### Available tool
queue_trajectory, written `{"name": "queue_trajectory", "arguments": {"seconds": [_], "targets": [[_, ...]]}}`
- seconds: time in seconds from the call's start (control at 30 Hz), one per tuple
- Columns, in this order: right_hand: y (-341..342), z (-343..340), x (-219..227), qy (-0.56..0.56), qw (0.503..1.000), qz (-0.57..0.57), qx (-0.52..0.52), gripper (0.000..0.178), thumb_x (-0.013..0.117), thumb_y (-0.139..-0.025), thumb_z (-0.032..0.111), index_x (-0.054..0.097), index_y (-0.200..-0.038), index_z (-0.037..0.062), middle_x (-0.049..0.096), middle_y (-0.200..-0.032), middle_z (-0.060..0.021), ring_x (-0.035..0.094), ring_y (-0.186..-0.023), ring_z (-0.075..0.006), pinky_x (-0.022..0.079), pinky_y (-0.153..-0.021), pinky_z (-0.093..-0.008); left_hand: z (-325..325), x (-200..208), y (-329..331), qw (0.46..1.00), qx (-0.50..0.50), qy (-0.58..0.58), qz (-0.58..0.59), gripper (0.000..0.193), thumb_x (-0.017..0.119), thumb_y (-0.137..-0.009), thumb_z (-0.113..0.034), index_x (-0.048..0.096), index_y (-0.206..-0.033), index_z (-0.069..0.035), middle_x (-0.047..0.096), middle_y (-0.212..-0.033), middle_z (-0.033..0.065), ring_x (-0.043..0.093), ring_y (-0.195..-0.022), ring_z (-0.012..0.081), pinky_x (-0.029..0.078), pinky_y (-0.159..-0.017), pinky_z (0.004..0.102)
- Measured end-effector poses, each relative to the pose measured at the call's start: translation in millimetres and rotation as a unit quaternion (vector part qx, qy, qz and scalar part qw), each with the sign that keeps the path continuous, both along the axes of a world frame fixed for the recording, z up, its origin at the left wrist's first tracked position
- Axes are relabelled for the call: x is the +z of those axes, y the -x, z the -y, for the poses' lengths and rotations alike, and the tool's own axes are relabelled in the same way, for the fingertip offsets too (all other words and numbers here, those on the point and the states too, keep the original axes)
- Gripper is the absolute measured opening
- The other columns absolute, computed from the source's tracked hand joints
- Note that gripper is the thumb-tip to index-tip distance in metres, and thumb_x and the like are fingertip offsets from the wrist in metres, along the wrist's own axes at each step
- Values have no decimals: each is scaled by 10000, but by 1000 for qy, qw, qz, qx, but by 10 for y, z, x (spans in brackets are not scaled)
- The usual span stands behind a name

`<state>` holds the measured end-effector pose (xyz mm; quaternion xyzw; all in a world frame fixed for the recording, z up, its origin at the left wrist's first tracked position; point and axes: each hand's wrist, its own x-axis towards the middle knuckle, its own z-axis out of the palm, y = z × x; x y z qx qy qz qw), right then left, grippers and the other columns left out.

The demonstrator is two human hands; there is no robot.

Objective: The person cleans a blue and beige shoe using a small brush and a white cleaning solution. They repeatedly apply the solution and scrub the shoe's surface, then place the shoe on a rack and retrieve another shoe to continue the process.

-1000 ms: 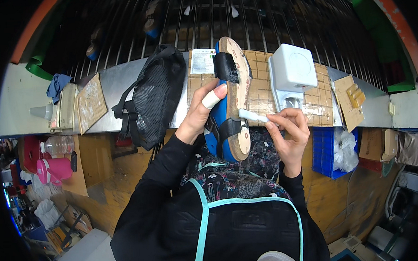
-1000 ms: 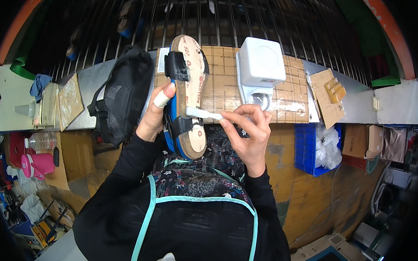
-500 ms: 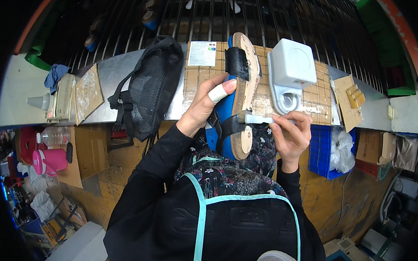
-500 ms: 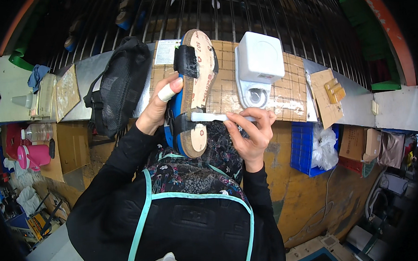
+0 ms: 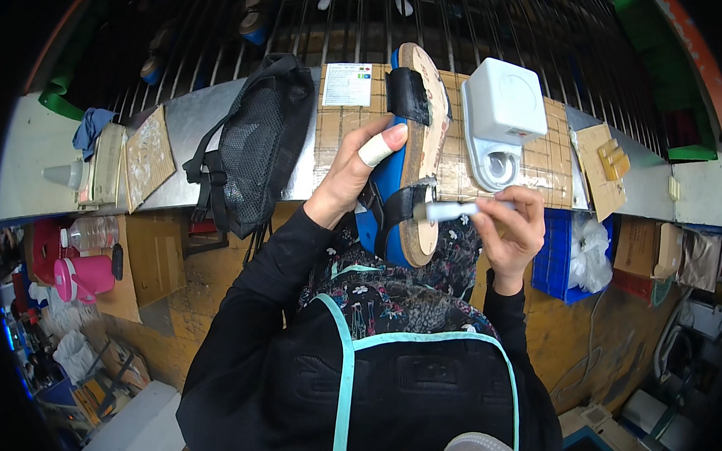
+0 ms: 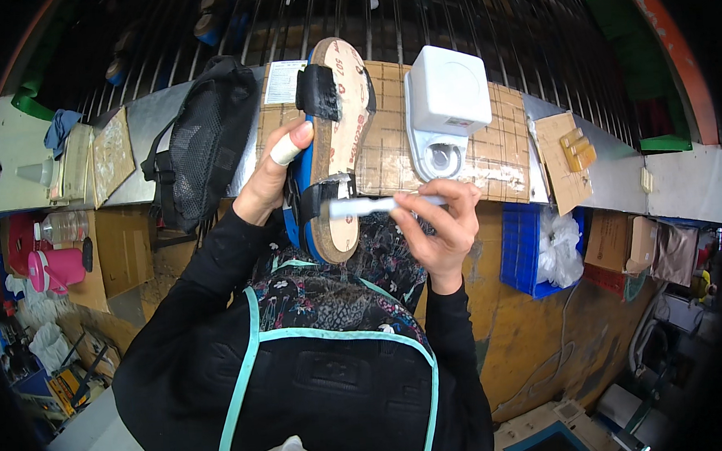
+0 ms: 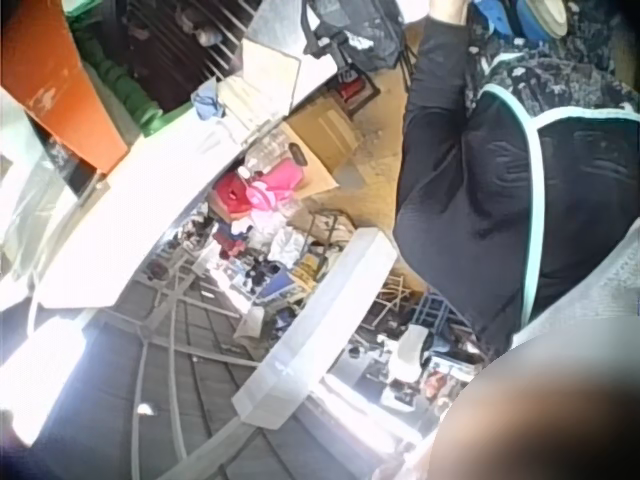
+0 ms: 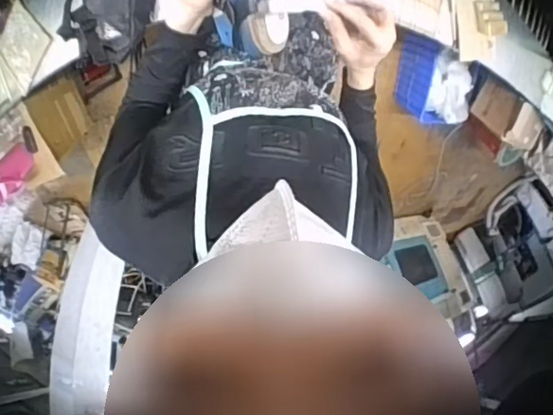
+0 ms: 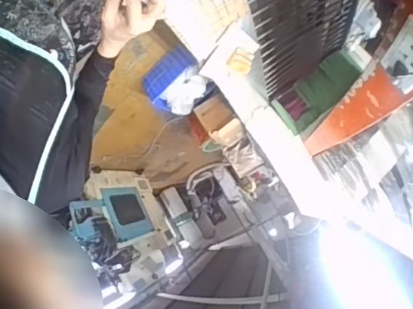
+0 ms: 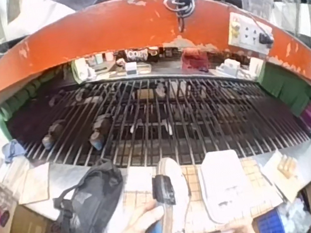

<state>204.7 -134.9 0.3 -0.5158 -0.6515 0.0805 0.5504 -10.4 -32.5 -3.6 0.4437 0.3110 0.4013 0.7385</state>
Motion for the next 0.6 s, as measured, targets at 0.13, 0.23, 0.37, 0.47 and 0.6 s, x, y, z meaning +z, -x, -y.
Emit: {"name": "queue_trajectory", "arguments": {"seconds": [0.13,0.23,0.37,0.47,0.6], "targets": [[17,-8,41,8,998,57,-8,241,832,-636,116,763,-866,132,596,-864,-10,486,-771,-153,325,-734,-299,-18,9,5,1000,1,1,3,751,625,-837,-499,492,-1253,112,610,-1103,161,618,-983,175,490,-846,252],[-8,1,102,22,997,66,32,240,831,-639,127,764,-870,135,599,-863,-9,496,-775,-158,325,-743,-308,-17,4,22,1000,3,1,6,743,618,-842,-500,495,-1253,107,610,-1106,160,617,-987,175,487,-851,254],[-26,-110,126,67,996,-47,48,205,806,-694,71,753,-892,64,595,-887,-34,545,-700,-122,435,-647,-257,-16,-4,10,1000,-23,0,13,645,591,-879,-475,509,-1271,31,632,-1143,135,644,-992,175,519,-868,291],[-24,-185,115,68,996,-43,32,164,781,-744,53,748,-903,41,587,-890,-38,544,-663,-104,443,-588,-227,3,3,-17,1000,-25,4,18,643,594,-877,-471,511,-1267,33,629,-1144,130,638,-994,177,513,-874,297],[-176,-206,166,199,963,-87,159,138,768,-760,47,746,-896,36,576,-881,-25,514,-680,-79,414,-582,-216,16,21,12,1000,-27,6,-6,730,623,-835,-491,495,-1272,79,606,-1125,154,596,-1011,179,458,-886,266]]}}
